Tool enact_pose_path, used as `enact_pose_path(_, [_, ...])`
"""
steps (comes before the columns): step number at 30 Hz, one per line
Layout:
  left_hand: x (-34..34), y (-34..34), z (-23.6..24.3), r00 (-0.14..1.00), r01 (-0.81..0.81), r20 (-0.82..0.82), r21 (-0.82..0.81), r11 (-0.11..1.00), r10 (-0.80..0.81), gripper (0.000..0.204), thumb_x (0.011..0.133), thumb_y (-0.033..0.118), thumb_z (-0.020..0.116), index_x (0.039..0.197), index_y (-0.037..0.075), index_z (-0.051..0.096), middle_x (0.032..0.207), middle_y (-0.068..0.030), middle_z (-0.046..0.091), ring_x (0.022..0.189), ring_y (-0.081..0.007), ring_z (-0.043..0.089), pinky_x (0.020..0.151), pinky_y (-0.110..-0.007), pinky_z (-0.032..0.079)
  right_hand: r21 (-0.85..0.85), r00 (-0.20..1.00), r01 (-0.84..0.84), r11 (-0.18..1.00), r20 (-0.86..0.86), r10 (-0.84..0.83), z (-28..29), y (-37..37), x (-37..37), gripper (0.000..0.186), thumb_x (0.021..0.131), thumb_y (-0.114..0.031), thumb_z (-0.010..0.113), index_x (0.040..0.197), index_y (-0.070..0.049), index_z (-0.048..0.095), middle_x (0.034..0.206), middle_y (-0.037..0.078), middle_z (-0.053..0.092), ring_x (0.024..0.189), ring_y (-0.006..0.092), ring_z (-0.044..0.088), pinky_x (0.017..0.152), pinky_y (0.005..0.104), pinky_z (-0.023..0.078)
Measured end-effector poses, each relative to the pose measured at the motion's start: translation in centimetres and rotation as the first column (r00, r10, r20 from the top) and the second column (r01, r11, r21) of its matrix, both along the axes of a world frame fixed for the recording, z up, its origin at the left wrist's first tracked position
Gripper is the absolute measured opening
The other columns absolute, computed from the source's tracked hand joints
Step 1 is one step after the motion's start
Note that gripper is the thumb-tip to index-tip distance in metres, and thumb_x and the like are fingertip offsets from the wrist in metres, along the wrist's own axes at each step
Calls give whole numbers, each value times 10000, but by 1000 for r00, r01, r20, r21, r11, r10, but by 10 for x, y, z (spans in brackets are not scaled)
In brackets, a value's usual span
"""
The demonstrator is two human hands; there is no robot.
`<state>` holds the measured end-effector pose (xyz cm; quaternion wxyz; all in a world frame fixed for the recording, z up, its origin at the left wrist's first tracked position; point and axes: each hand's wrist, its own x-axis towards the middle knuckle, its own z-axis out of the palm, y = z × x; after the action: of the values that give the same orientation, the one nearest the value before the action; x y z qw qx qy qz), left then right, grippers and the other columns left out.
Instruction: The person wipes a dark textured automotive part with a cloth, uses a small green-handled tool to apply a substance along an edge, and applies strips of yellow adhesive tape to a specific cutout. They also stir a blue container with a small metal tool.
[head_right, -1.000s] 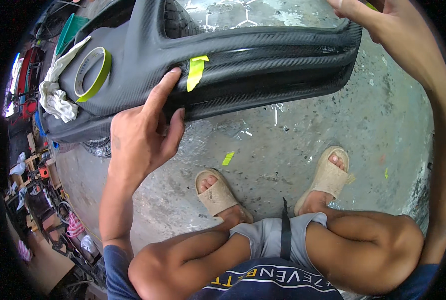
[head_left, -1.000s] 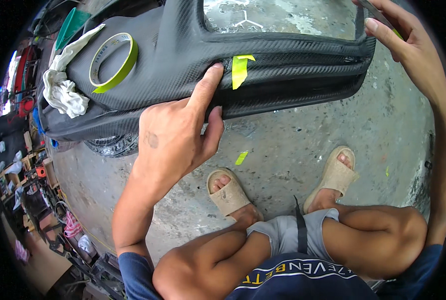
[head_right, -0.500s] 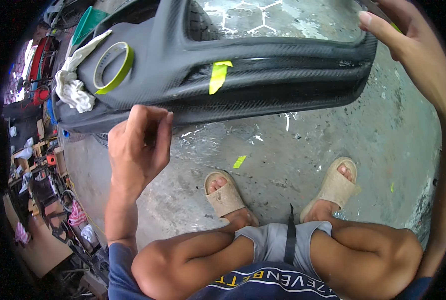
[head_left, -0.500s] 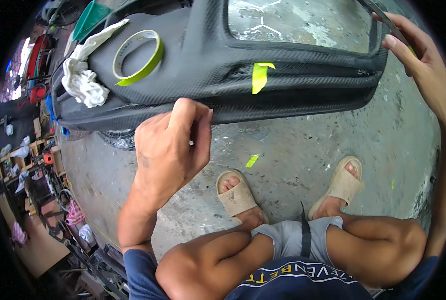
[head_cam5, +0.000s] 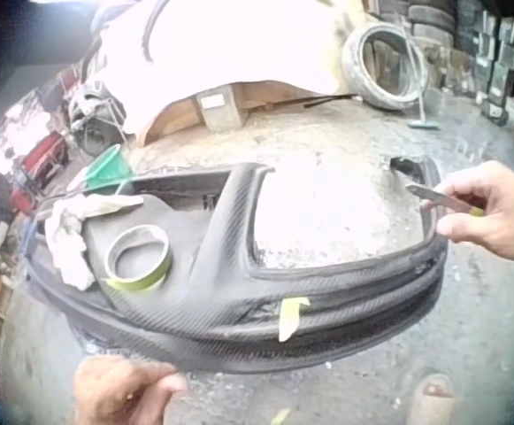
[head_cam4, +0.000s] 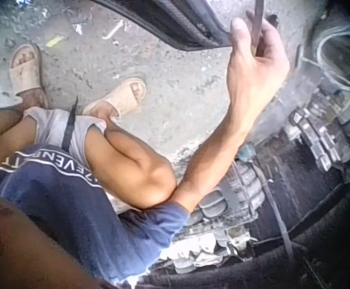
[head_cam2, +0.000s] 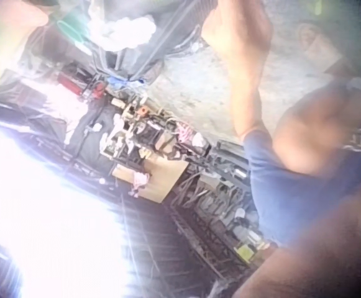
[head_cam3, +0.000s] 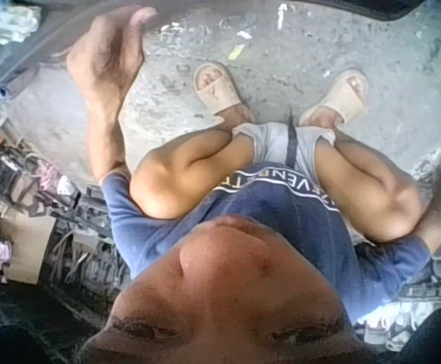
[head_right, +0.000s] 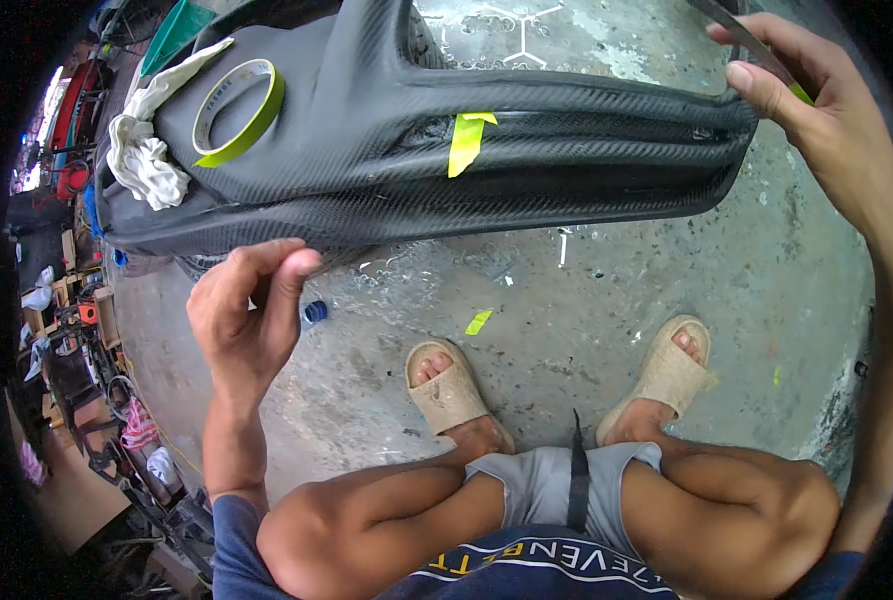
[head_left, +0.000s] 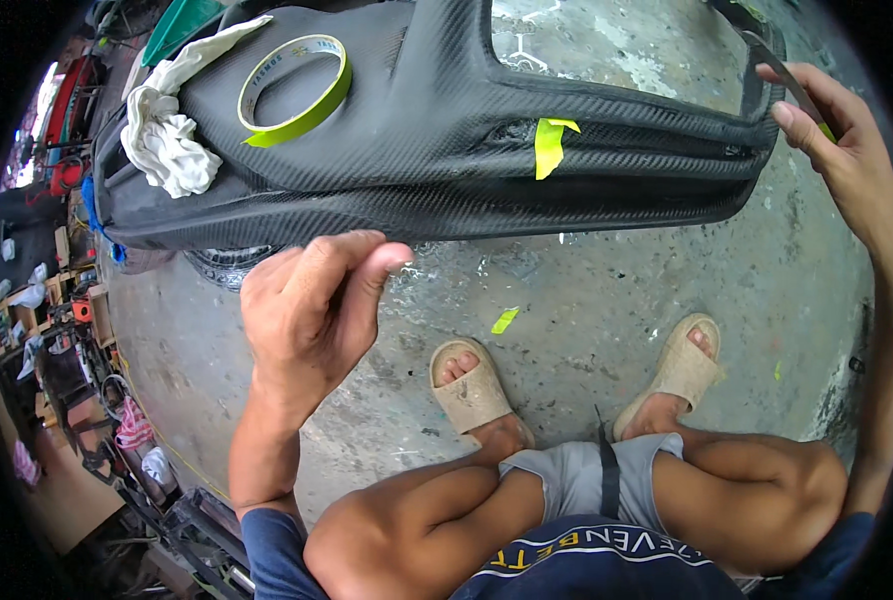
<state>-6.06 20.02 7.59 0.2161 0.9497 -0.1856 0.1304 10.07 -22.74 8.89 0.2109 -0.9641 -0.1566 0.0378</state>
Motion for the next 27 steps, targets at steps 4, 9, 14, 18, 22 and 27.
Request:
enact_pose_path(4, [2, 10, -10, 984, -89, 149, -84, 992, 101, 75, 966, 23, 710, 1023, -23, 696, 859, -68, 717, 642, -88, 627, 596, -228, 492, 55, 997, 5, 998, -74, -1, 14, 21, -9, 377, 1000, -322, 677, 1304, -100, 691, 900, -42, 662, 748, 21, 513, 590, 205, 359])
enact_pose_path(9, [8, 17, -18, 942, -144, 263, -243, 959, 208, 174, 938, 90, 764, 1055, -26, 708, 904, -108, 727, 750, -155, 652, 693, -271, 519, 170, 996, 49, 984, -88, -35, 6, 17, -10, 411, 1012, -265, 613, 1394, -113, 615, 957, -51, 647, 721, 29, 469, 589, 200, 345])
enact_pose_path(14, [36, 36, -13, 887, -133, 422, -154, 979, 187, 314, 974, 207, 727, 1212, 3, 701, 1058, -112, 687, 876, -169, 622, 762, -289, 492, 170, 994, -7, 985, -104, 25, 7, 24, -1, 406, 1009, -169, 555, 1408, -103, 596, 1059, -31, 625, 793, 44, 526, 630, 207, 390])
enact_pose_path(18, [45, 49, -4, 812, -198, 510, -217, 956, 284, 316, 887, 83, 796, 1197, 80, 734, 1149, -76, 659, 903, -150, 615, 768, -274, 486, 198, 992, -112, 974, -36, 121, 11, 49, 5, 399, 1015, -121, 545, 1410, -100, 592, 1131, -6, 598, 880, 77, 565, 720, 234, 444])
enact_pose_path(22, [54, 63, 8, 709, -275, 585, -286, 918, 394, 382, 867, 149, 830, 1210, 66, 685, 1189, -72, 610, 926, -135, 586, 769, -267, 460, 191, 989, -144, 971, 8, 145, 12, 42, 6, 339, 1037, -108, 547, 1367, -80, 619, 1107, -2, 568, 934, 95, 569, 776, 239, 442])
enact_pose_path(27, [29, 117, 6, 653, -327, 376, -644, 692, 658, 316, 937, 127, 769, 1203, 16, 638, 1101, -49, 598, 821, -93, 578, 734, -238, 463, 142, 981, -194, 971, 12, 194, 9, 26, 19, 348, 1087, -165, 501, 1400, -27, 565, 1229, 28, 596, 1054, 127, 615, 929, 254, 497])
